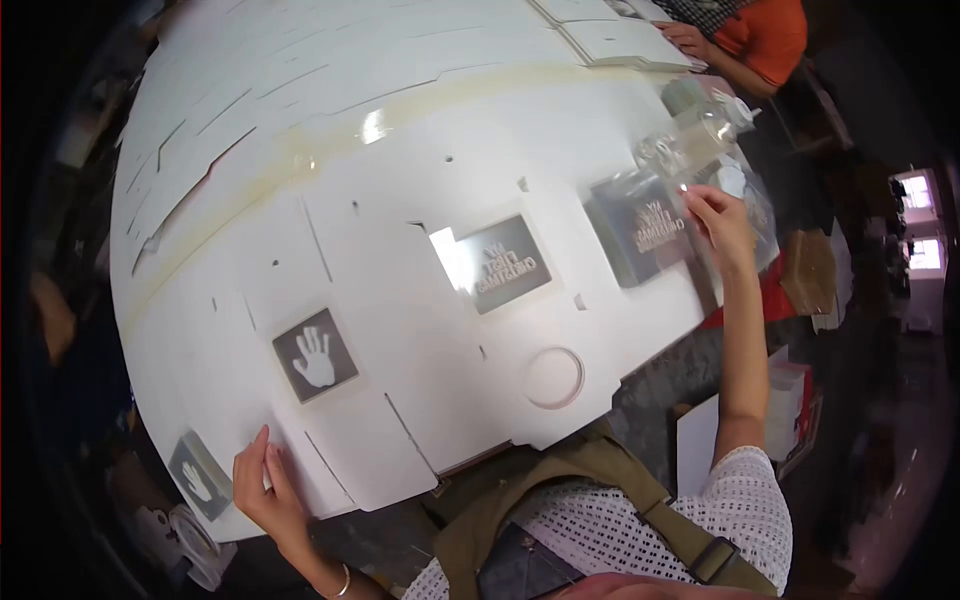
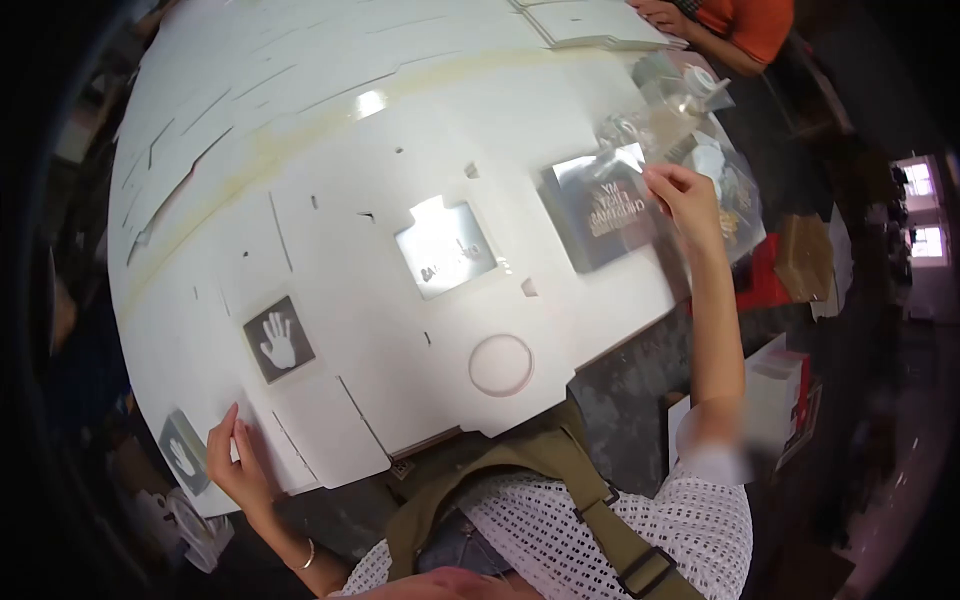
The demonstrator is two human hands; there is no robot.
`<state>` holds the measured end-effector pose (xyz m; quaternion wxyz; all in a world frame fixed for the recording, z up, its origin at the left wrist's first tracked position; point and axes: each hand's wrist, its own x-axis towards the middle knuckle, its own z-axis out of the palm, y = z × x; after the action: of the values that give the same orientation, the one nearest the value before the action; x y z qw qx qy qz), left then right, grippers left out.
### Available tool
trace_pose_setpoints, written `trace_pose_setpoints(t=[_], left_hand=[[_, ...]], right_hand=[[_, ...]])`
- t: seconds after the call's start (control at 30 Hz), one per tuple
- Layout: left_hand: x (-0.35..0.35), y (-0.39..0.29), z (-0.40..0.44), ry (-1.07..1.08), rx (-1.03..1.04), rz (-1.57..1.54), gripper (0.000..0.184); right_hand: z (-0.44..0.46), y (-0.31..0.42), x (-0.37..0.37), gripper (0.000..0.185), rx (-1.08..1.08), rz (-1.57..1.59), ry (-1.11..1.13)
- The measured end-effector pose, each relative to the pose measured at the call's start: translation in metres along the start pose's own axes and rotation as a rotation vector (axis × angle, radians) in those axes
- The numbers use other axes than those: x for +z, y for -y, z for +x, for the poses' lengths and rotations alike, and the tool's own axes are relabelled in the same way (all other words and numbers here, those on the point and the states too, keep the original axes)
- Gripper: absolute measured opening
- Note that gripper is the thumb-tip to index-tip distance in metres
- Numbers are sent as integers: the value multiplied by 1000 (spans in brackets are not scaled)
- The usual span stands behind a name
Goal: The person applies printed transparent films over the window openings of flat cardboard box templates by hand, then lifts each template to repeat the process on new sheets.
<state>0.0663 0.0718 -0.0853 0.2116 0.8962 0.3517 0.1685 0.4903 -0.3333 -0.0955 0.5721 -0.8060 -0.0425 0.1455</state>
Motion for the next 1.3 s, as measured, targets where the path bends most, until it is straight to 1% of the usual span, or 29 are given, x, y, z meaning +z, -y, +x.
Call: trace_pose_setpoints(t=[0.03, 0.07, 0.1, 0.13, 0.17, 0.2, 0.23, 0.3, 0.33, 0.37, 0.4, 0.47, 0.5, 0.57, 0.63, 0.7, 0.8, 0.87, 0.9, 0.93, 0.97, 1.0, 1.07, 1.1, 1.13, 1.17, 1.2, 1.27, 1.3], left_hand=[[-4, -1, 4, -21, -18, -7, 19], [-7, -3, 11, -29, 41, -16, 19], [-9, -2, 21, -54, 87, -6, 19], [-11, -1, 34, -68, 42, -69, 19], [-12, 6, 50, -80, 14, -177, 22], [-14, 16, 69, -42, -113, -367, 24], [-19, 20, 93, -8, -226, -572, 27], [-20, 46, 149, 48, -450, -1293, 39], [-7, 74, 183, 29, -521, -1521, 37], [9, 100, 216, 21, -582, -1757, 35], [17, 109, 241, -7, -636, -1806, 31], [42, 108, 289, -55, -754, -1868, 27], [56, 103, 310, -79, -820, -1881, 26], [79, 93, 343, -106, -770, -1936, 24], [95, 91, 369, -133, -727, -1993, 23], [100, 87, 385, -320, -828, -2130, 20], [72, 80, 387, -402, -706, -2082, 19], [17, 77, 377, -411, -650, -2120, 17], [-17, 80, 360, -205, -483, -2224, 20], [-48, 76, 347, -267, -505, -2206, 18], [-77, 97, 336, 9, -366, -2192, 16], [-104, 73, 311, -30, -259, -2134, 15], [-145, 42, 265, 104, -128, -2149, 17], [-158, 21, 237, 211, -44, -2155, 20], [-168, 31, 225, 394, 49, -2195, 25], [-171, 16, 200, 364, 124, -2057, 27], [-173, 3, 176, 328, 187, -1921, 29], [-169, 17, 148, 250, 290, -1660, 33], [-165, 25, 135, 195, 222, -1563, 36]], right_hand=[[-2, -1, 1, 20, -94, -210, -78], [0, -2, 7, 22, -205, -404, -140], [0, -3, 7, 24, -244, -453, -152], [-2, -1, 11, 18, -332, -520, -207], [6, -14, 6, 20, -425, -507, -235], [3, -4, 7, 21, -395, -539, -247], [4, 1, 7, 19, -443, -553, -221], [3, 14, 24, 15, -473, -463, -173], [-1, 25, 37, 15, -490, -446, -159], [-6, 37, 50, 13, -577, -543, -111], [-12, 51, 65, 11, -665, -640, -71], [-26, 74, 96, 9, -688, -633, -54], [-30, 79, 104, 8, -694, -651, 16], [-33, 85, 115, 9, -706, -685, 118], [-33, 84, 118, 9, -669, -692, 115], [-33, 83, 121, 9, -623, -697, 112], [-32, 82, 114, 8, -634, -726, 97], [-28, 77, 115, 8, -630, -578, 153], [-27, 75, 119, 8, -619, -567, 136], [-25, 74, 125, 13, -401, -356, 236], [-21, 75, 132, 19, -191, -142, 332], [-17, 78, 142, 30, -133, 6, 469], [-10, 87, 170, 52, 39, 393, 717], [-10, 97, 184, 63, 146, 631, 828], [-14, 112, 197, 66, 207, 741, 821], [-18, 124, 206, 70, 274, 850, 810], [-15, 130, 208, 69, 243, 896, 827], [-8, 130, 202, 68, 243, 923, 845], [-2, 126, 197, 62, 227, 956, 820]])
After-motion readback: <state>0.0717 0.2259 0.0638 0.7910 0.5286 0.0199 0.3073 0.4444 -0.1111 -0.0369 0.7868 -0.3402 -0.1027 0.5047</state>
